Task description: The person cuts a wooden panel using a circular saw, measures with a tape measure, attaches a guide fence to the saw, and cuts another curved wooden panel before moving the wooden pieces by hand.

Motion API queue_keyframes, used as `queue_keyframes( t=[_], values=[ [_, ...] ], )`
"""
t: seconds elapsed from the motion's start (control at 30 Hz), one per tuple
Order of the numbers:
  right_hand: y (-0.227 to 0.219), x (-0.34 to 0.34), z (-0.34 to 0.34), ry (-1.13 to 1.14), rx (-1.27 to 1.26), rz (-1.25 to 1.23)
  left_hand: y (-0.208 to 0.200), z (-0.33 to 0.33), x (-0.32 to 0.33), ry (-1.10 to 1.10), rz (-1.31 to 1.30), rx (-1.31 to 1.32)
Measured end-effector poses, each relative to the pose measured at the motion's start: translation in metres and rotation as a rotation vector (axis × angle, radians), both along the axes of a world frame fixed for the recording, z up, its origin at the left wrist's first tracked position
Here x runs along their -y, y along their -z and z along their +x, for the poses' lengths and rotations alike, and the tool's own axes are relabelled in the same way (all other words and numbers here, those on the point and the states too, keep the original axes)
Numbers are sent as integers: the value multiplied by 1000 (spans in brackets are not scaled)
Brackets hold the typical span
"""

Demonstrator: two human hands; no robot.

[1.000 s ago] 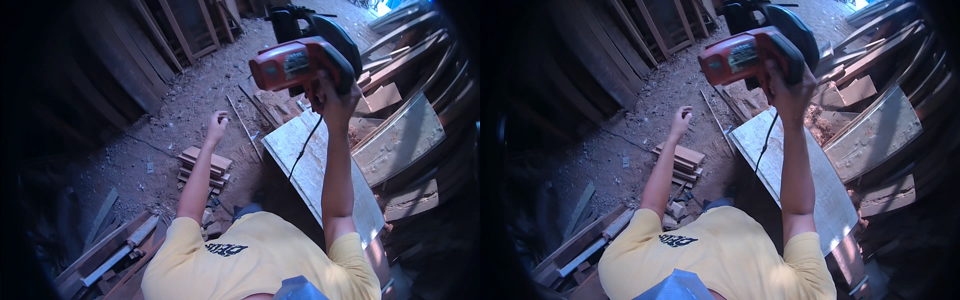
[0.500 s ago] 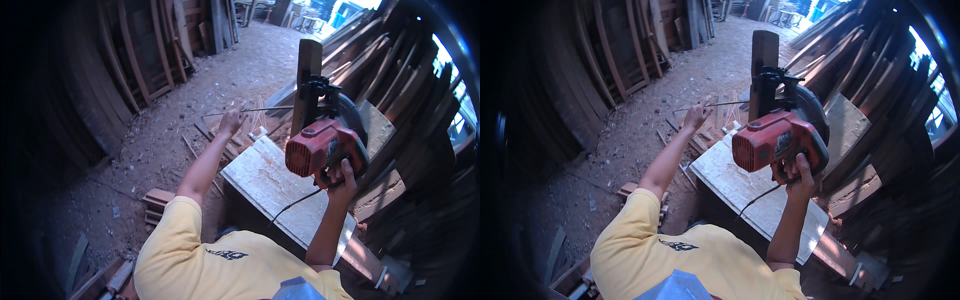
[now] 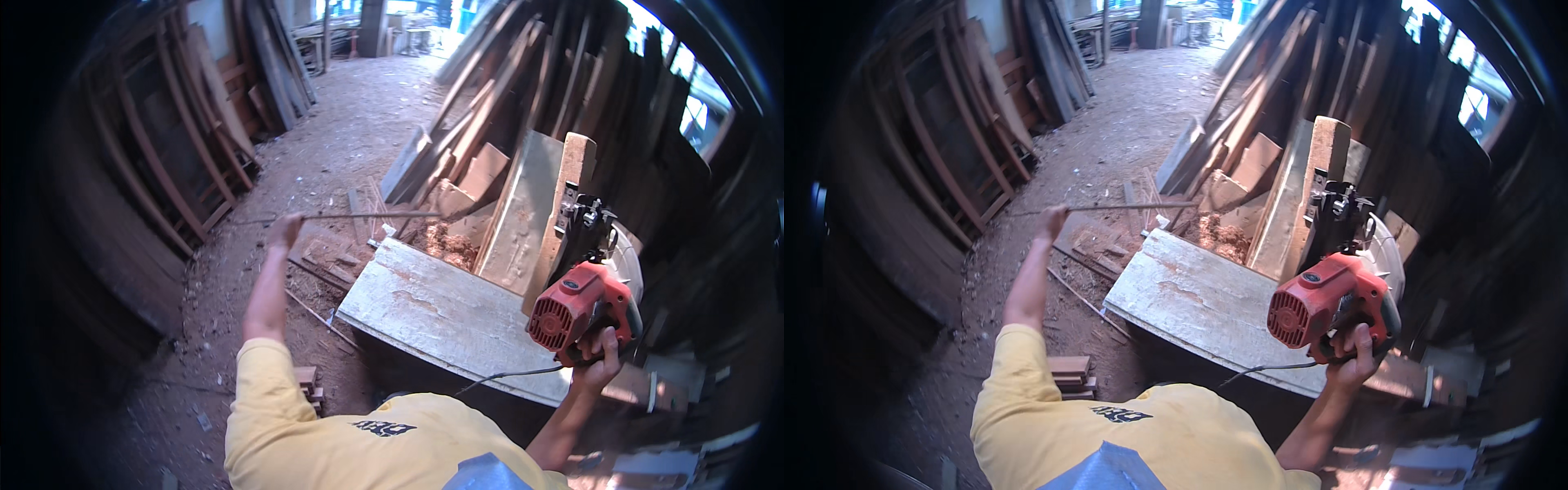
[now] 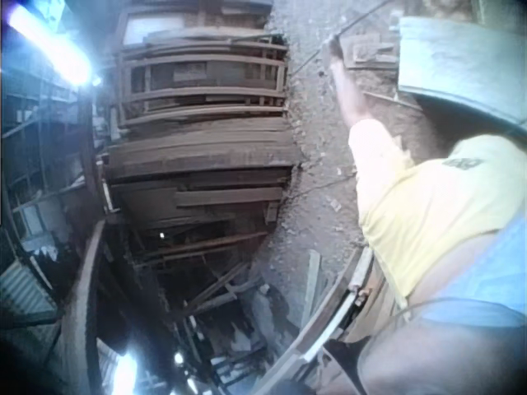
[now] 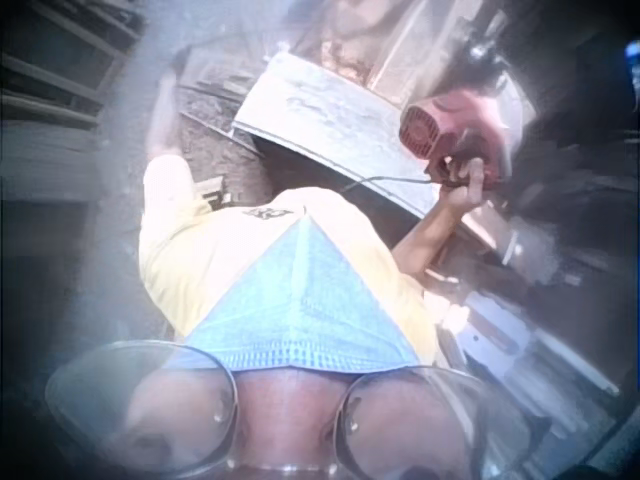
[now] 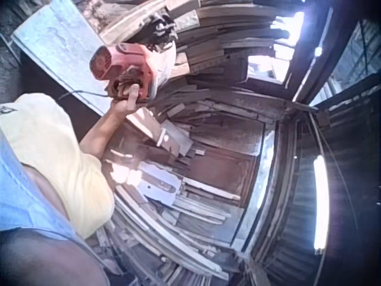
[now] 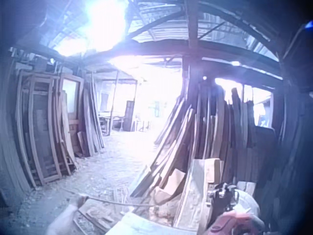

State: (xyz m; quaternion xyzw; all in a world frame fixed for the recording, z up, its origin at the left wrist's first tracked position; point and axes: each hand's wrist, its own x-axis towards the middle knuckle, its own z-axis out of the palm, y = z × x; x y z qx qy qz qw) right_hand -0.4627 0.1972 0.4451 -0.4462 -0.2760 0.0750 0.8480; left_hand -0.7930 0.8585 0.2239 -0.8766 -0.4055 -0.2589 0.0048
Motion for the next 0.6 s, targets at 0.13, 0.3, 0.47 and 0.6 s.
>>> queue_keyframes(
  t=[0.13, 0.3, 0.47, 0.6],
  values=[
    [-7, 75, -18, 471, 32, -201, 81, -92, -20, -135, -374, -129],
    [-20, 159, -39, 857, 8, -439, 206, -89, 81, -202, -1321, -14],
    [18, 296, -49, 1232, -173, -562, 252, 17, 286, 82, -1233, -701],
    [92, 432, -48, 1459, -402, -678, 242, 96, 413, 467, -1028, -972]
  ],
)
